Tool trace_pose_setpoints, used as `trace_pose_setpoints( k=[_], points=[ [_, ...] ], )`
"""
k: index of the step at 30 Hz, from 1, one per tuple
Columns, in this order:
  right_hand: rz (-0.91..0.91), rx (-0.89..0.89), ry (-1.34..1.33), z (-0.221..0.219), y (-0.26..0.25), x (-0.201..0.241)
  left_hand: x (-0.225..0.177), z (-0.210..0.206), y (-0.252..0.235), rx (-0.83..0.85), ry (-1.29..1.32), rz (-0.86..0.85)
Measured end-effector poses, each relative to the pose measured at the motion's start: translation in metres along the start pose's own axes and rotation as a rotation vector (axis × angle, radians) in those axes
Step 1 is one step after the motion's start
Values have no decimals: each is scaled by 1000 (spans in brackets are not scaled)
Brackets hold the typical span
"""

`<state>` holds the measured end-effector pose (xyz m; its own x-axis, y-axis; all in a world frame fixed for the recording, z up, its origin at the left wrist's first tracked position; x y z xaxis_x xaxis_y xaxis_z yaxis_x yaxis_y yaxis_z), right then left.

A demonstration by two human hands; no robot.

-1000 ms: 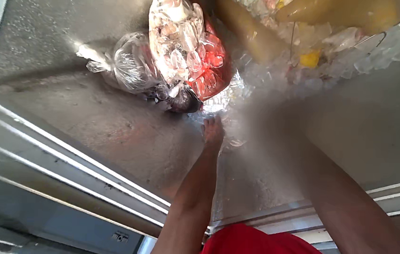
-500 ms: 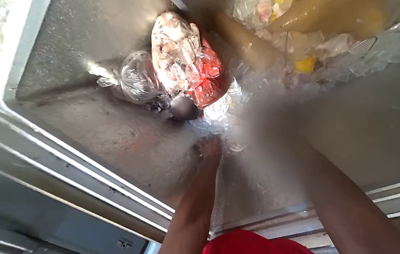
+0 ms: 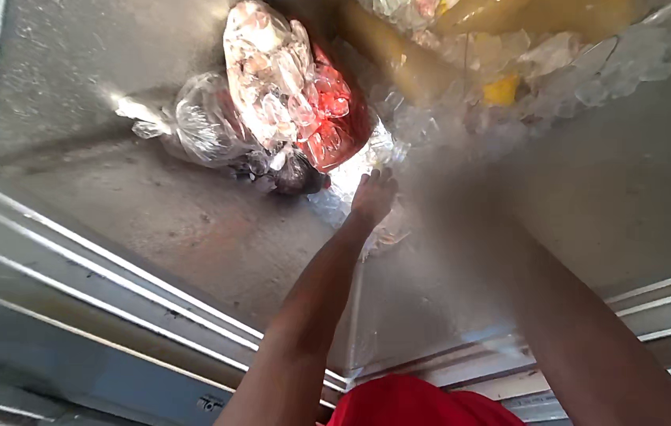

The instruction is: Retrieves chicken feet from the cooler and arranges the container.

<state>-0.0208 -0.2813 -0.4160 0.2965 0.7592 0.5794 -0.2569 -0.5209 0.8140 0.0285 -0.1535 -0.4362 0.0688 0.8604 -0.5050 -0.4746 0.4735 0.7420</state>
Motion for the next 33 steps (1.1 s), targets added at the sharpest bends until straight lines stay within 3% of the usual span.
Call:
trace_pose_setpoints(
  k=[1,3,6,10,12,15,17,20,23,30,33],
  points=[
    [-147,152,25,-7,0,-8,-4,-3,0,23,-52,-6],
    [-344,285,31,-5,4,-10,-9,-15,8,61,-122,-28],
    [-305,241,75,19,12,16,-11,-39,20,101,-169,-85],
    [-290,289,67,16,19,26,18,-48,23,183,-89,150],
    [-286,290,80,21,20,30,36,-43,31,183,94,306],
    [-278,305,85,38,27,42,56,-31,59,4,497,440],
    [-209,261,43,38,20,31,39,-45,77,60,643,427],
    [-37,95,23,31,7,8,0,-88,86,237,618,409],
    [-251,188,167,57,44,48,-7,-120,87,284,545,562],
    [153,120,225,89,115,113,-4,-127,65,449,500,592],
    [269,53,170,102,149,142,0,-115,80,457,485,628]
  ],
)
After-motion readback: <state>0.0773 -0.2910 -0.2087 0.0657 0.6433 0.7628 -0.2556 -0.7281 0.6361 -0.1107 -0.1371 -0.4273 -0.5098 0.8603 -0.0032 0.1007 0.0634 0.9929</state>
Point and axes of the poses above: each hand's wrist, its own y-axis away from the middle knuckle, its own z-axis out of the back of the hand, x = y × z, the point moved 10 cm from there along -y, towards the middle knuckle, and after that the axes turned 15 degrees about y, right-handed, at the moved point
